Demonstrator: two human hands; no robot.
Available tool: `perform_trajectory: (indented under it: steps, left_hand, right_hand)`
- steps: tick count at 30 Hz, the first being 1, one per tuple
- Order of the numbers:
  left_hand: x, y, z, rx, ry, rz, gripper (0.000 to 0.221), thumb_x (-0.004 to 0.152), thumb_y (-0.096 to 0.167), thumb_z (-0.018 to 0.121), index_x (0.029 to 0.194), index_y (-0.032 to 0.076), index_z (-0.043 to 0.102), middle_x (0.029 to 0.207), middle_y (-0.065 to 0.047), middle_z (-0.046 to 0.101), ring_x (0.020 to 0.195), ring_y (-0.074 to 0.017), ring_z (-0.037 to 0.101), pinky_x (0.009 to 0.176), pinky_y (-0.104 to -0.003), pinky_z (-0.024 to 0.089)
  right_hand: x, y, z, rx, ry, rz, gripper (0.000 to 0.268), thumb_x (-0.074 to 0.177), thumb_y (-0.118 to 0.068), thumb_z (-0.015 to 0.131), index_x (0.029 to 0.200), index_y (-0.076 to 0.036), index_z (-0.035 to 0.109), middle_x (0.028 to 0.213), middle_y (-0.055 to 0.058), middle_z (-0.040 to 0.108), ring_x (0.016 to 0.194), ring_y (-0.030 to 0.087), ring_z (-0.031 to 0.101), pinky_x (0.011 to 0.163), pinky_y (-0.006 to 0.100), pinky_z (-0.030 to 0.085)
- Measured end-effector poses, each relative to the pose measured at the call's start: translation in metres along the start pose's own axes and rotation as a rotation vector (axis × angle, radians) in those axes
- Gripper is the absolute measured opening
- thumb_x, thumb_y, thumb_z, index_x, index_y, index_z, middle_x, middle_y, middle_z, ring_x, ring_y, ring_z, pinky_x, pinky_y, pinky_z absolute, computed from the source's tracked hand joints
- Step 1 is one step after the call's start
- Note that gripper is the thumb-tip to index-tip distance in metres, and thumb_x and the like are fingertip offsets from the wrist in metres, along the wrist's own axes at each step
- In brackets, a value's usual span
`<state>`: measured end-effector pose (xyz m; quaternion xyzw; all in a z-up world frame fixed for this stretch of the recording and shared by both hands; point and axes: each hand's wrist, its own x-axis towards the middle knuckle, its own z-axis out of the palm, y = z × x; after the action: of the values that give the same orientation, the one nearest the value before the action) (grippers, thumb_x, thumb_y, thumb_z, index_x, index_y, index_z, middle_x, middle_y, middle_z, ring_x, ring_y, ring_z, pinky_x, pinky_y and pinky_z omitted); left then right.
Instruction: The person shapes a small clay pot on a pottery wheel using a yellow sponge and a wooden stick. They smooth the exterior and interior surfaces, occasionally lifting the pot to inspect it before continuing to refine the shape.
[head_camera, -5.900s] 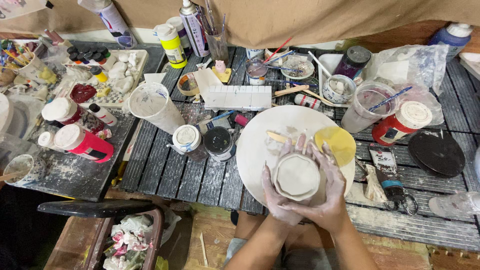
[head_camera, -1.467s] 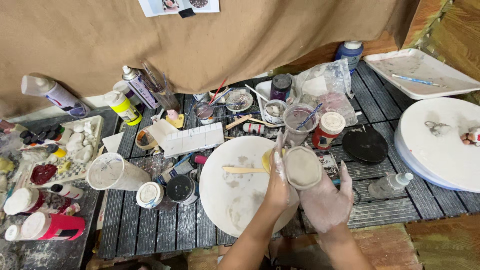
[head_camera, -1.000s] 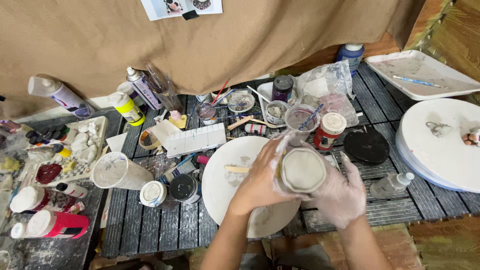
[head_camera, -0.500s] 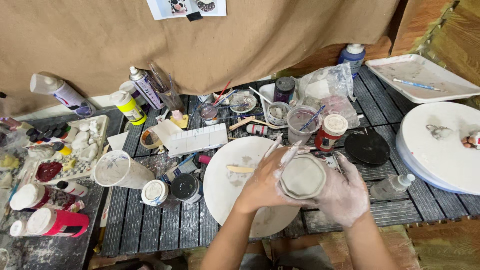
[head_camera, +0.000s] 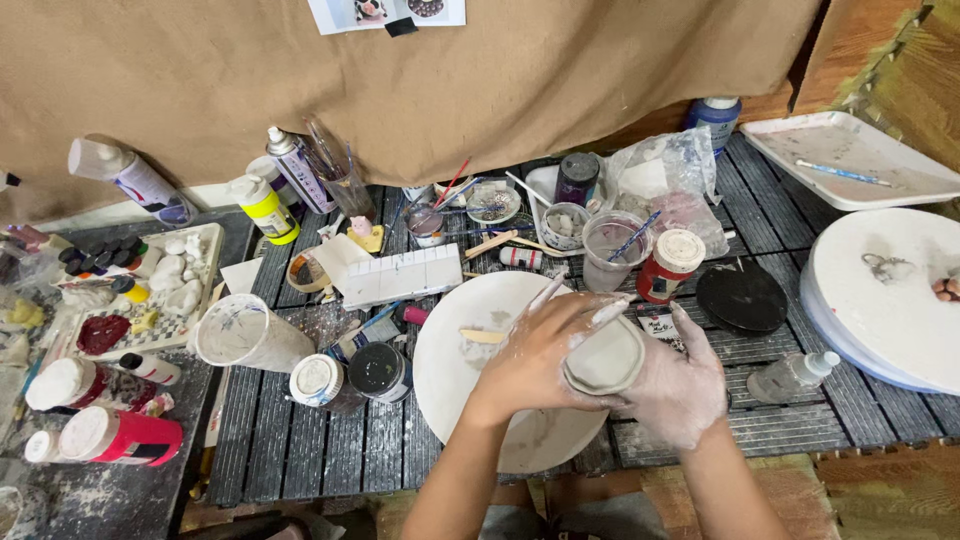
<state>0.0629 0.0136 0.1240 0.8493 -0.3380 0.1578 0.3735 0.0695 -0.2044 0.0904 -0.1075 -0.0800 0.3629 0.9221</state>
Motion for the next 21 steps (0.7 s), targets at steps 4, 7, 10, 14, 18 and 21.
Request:
perform_trajectory:
  steps: [4, 7, 10, 14, 18, 21]
  left_hand:
    - [0.003, 0.0, -0.004, 0.02, -0.041, -0.017, 0.102, 0.062, 0.055, 0.091, 0.15, 0.017, 0.055, 0.156, -0.006, 0.052, 0.146, -0.031, 0.05, 0.12, -0.053, 0.037]
    - [-0.002, -0.006, 0.0, -0.007, 0.05, 0.035, 0.114, 0.062, 0.055, 0.091, 0.16, 0.019, 0.046, 0.168, -0.009, 0.044, 0.159, -0.0294, 0.041, 0.131, -0.052, 0.034]
    - [-0.011, -0.01, 0.022, -0.271, 0.332, -0.003, 0.119, 0.069, 0.062, 0.085, 0.163, 0.014, 0.028, 0.171, -0.017, 0.025, 0.161, -0.0332, 0.019, 0.131, -0.054, 0.019]
    - [-0.018, -0.009, 0.074, -0.831, 0.605, -0.277, 0.067, 0.11, 0.037, 0.045, 0.164, 0.003, 0.025, 0.172, -0.018, 0.029, 0.162, -0.031, 0.025, 0.133, -0.047, 0.017]
    - [-0.02, -0.013, 0.103, -0.978, 0.642, -0.199, 0.056, 0.114, 0.025, 0.032, 0.161, -0.004, 0.025, 0.17, -0.02, 0.03, 0.159, -0.032, 0.028, 0.132, -0.045, 0.019]
    - [-0.022, -0.009, 0.106, -0.953, 0.605, -0.169, 0.057, 0.116, 0.028, 0.029, 0.162, -0.006, 0.027, 0.17, -0.023, 0.031, 0.16, -0.0322, 0.029, 0.133, -0.044, 0.019]
  right_hand:
    - [0.003, 0.003, -0.005, 0.087, -0.096, -0.009, 0.084, 0.104, -0.062, 0.032, 0.159, 0.001, 0.027, 0.162, 0.022, 0.036, 0.148, 0.039, 0.036, 0.121, 0.054, 0.025]
    - [0.006, 0.008, 0.001, 0.152, -0.248, 0.013, 0.082, 0.102, -0.061, 0.031, 0.16, -0.002, 0.027, 0.165, 0.019, 0.033, 0.152, 0.037, 0.031, 0.125, 0.053, 0.021]
    - [0.007, 0.011, 0.005, -0.071, 0.15, -0.205, 0.086, 0.099, -0.061, 0.034, 0.158, 0.001, 0.031, 0.165, 0.019, 0.036, 0.151, 0.032, 0.035, 0.125, 0.046, 0.022]
    - [0.012, 0.014, 0.001, -0.112, 0.412, -0.4, 0.087, 0.095, -0.06, 0.038, 0.155, 0.002, 0.033, 0.163, 0.018, 0.039, 0.149, 0.03, 0.039, 0.124, 0.045, 0.024]
    - [0.016, 0.022, -0.01, 0.237, -0.061, -0.366, 0.079, 0.11, -0.051, 0.037, 0.158, 0.011, 0.029, 0.166, 0.026, 0.033, 0.153, 0.037, 0.032, 0.127, 0.046, 0.016]
    - [0.019, 0.029, -0.012, 0.096, 0.09, -0.404, 0.077, 0.107, -0.051, 0.034, 0.158, 0.007, 0.03, 0.165, 0.023, 0.035, 0.152, 0.033, 0.032, 0.127, 0.045, 0.016]
